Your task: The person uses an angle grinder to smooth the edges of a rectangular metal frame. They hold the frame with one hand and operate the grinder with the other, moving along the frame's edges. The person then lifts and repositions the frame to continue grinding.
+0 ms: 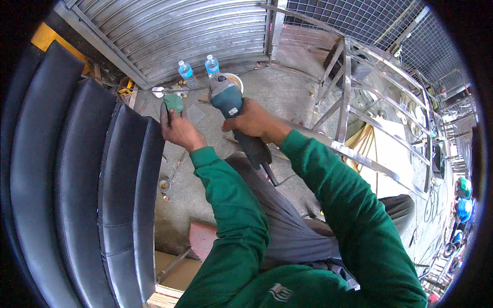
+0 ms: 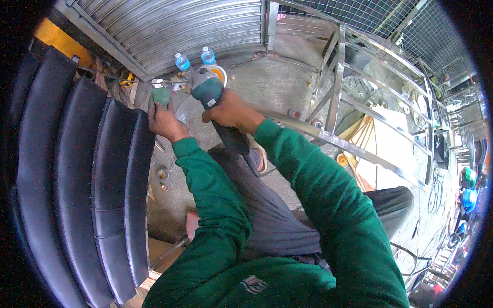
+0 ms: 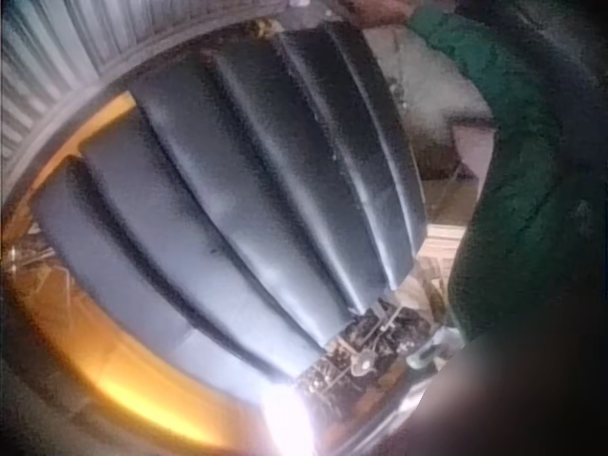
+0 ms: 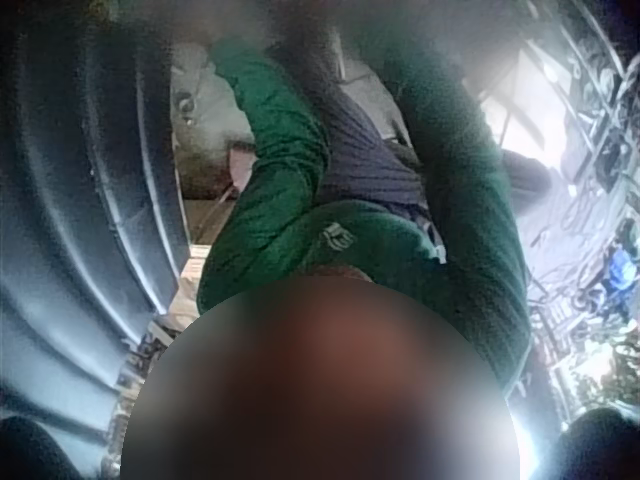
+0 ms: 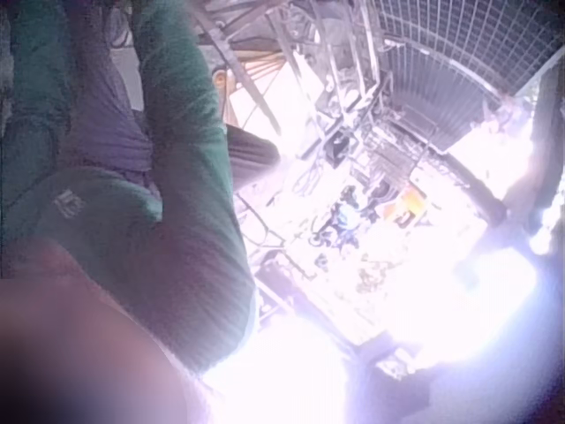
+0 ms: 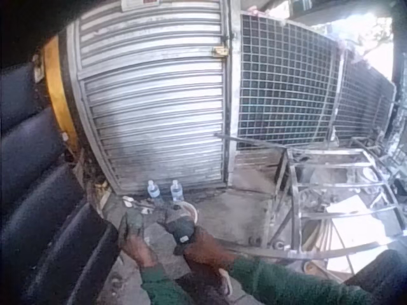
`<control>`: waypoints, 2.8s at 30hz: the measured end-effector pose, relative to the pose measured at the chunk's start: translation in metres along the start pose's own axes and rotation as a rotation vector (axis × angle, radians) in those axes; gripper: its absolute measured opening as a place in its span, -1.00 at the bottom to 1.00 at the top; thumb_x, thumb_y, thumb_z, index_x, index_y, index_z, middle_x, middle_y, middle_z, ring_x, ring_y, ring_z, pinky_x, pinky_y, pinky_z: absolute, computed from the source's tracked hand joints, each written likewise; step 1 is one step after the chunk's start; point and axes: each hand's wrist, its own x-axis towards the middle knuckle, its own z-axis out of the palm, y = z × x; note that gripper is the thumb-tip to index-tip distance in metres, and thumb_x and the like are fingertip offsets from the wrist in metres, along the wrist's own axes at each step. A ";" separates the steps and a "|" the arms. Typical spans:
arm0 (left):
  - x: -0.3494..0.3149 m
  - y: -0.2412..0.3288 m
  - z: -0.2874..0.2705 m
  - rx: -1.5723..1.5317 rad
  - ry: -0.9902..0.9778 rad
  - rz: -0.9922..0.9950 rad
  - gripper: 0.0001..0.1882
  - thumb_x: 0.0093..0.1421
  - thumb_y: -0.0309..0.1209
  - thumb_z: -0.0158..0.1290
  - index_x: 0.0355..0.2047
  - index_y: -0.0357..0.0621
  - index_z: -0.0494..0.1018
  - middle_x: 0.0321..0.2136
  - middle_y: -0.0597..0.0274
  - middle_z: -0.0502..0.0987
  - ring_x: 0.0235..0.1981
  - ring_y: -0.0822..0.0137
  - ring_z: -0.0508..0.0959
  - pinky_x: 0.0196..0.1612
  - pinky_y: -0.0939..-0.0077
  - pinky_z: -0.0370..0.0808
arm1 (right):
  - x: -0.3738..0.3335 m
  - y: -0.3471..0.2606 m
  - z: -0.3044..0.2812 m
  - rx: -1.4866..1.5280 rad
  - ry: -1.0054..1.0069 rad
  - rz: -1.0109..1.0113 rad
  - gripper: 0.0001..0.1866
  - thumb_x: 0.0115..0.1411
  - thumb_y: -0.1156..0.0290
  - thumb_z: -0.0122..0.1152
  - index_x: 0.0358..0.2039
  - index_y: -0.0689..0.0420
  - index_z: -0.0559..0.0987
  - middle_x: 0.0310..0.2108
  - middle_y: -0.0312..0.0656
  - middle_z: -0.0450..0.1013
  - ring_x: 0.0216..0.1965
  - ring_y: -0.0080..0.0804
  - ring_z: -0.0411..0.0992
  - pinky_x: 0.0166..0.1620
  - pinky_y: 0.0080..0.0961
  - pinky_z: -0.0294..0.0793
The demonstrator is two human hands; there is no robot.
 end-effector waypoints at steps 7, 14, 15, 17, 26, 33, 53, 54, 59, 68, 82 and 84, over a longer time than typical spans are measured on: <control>-0.001 -0.005 -0.002 -0.026 -0.056 0.011 -0.60 0.27 -0.63 0.07 0.11 -0.51 0.47 0.07 -0.11 0.54 0.02 0.06 0.60 0.02 0.16 0.66 | -0.053 0.037 -0.037 0.086 0.012 0.049 -0.39 0.00 0.38 0.53 0.05 0.33 0.50 -0.25 -0.10 0.55 -0.31 -0.34 0.56 -0.25 -0.35 0.61; 0.001 0.001 0.001 -0.202 -0.004 -0.083 -0.58 0.23 -0.69 0.12 0.12 -0.54 0.47 0.10 -0.12 0.54 -0.05 0.05 0.65 -0.03 0.20 0.71 | -0.125 0.054 -0.061 0.222 0.223 0.181 -0.40 0.04 0.40 0.54 0.04 0.30 0.45 -0.32 -0.14 0.56 -0.39 -0.34 0.58 -0.35 -0.32 0.61; 0.000 0.003 0.002 -0.248 0.001 -0.119 -0.58 0.26 -0.69 0.08 0.14 -0.55 0.46 0.11 -0.14 0.53 -0.04 0.01 0.64 -0.01 0.16 0.72 | -0.134 0.053 -0.064 0.224 0.230 0.211 -0.38 0.04 0.41 0.54 0.05 0.30 0.43 -0.32 -0.13 0.55 -0.38 -0.34 0.59 -0.36 -0.32 0.62; -0.001 0.006 0.004 -0.244 0.002 -0.109 -0.59 0.28 -0.70 0.03 0.15 -0.55 0.44 0.10 -0.16 0.52 -0.05 -0.03 0.64 0.00 0.11 0.73 | -0.145 0.052 -0.067 0.227 0.243 0.291 -0.35 0.04 0.42 0.54 0.09 0.29 0.40 -0.31 -0.11 0.54 -0.38 -0.32 0.60 -0.36 -0.31 0.63; 0.002 -0.008 -0.004 0.041 -0.078 0.044 -0.57 0.20 -0.62 0.19 0.10 -0.46 0.52 0.05 -0.03 0.59 -0.07 0.18 0.64 -0.08 0.30 0.66 | -0.080 0.049 -0.031 0.149 0.164 0.036 -0.47 0.01 0.36 0.52 -0.05 0.31 0.52 -0.32 -0.11 0.56 -0.41 -0.32 0.53 -0.29 -0.30 0.58; 0.009 -0.018 -0.012 0.229 -0.122 0.212 -0.65 0.31 -0.63 0.04 0.09 -0.50 0.50 0.05 -0.06 0.57 -0.10 0.13 0.64 -0.19 0.25 0.74 | -0.035 0.040 -0.013 0.136 0.196 0.035 -0.57 -0.09 0.29 0.54 -0.27 0.30 0.61 -0.36 -0.11 0.58 -0.33 -0.32 0.54 -0.23 -0.29 0.55; -0.007 -0.005 0.009 -0.049 -0.095 -0.003 -0.61 0.26 -0.66 0.11 0.10 -0.49 0.50 0.03 -0.04 0.58 -0.09 0.15 0.64 -0.02 0.31 0.69 | -0.174 0.076 -0.052 0.377 0.407 0.164 -0.41 0.04 0.41 0.52 0.03 0.30 0.44 -0.22 -0.13 0.51 -0.38 -0.36 0.55 -0.29 -0.35 0.62; -0.006 -0.006 0.008 -0.125 -0.089 -0.031 -0.62 0.26 -0.66 0.10 0.10 -0.47 0.51 0.02 -0.02 0.60 -0.11 0.18 0.64 -0.03 0.37 0.68 | -0.160 0.075 -0.048 0.341 0.387 0.136 -0.41 0.04 0.41 0.51 0.04 0.29 0.45 -0.21 -0.11 0.52 -0.37 -0.36 0.54 -0.28 -0.35 0.61; 0.013 -0.017 -0.021 0.672 -0.183 0.116 -0.60 0.28 -0.58 0.12 0.12 -0.50 0.48 0.08 -0.12 0.55 -0.05 0.11 0.63 -0.02 0.19 0.70 | -0.106 0.058 -0.018 0.355 0.226 0.140 -0.35 -0.03 0.36 0.52 0.06 0.30 0.48 -0.17 -0.05 0.55 -0.30 -0.31 0.53 -0.19 -0.34 0.56; 0.025 0.056 -0.027 -0.073 -0.152 0.167 -0.62 0.38 -0.60 -0.03 0.16 -0.56 0.38 0.13 -0.24 0.49 0.05 -0.02 0.60 -0.02 0.12 0.74 | -0.052 0.039 0.028 0.252 0.061 -0.005 -0.27 -0.09 0.25 0.56 0.05 0.38 0.50 -0.16 -0.05 0.56 -0.16 -0.25 0.53 -0.04 -0.35 0.51; -0.006 0.085 0.016 0.068 -0.179 0.162 -0.65 0.30 -0.64 0.07 0.08 -0.56 0.50 0.14 -0.04 0.53 -0.01 0.18 0.63 -0.03 0.36 0.71 | -0.159 0.081 -0.039 0.550 0.144 0.186 -0.34 0.01 0.38 0.53 0.09 0.26 0.44 -0.19 -0.10 0.55 -0.25 -0.28 0.58 -0.15 -0.31 0.60; -0.009 0.085 0.018 0.157 -0.175 0.206 -0.66 0.32 -0.64 0.06 0.08 -0.57 0.49 0.15 -0.05 0.52 0.00 0.17 0.63 -0.04 0.36 0.73 | -0.182 0.083 -0.049 0.597 0.152 0.234 -0.34 0.03 0.44 0.52 0.12 0.28 0.40 -0.20 -0.09 0.55 -0.28 -0.25 0.60 -0.18 -0.28 0.64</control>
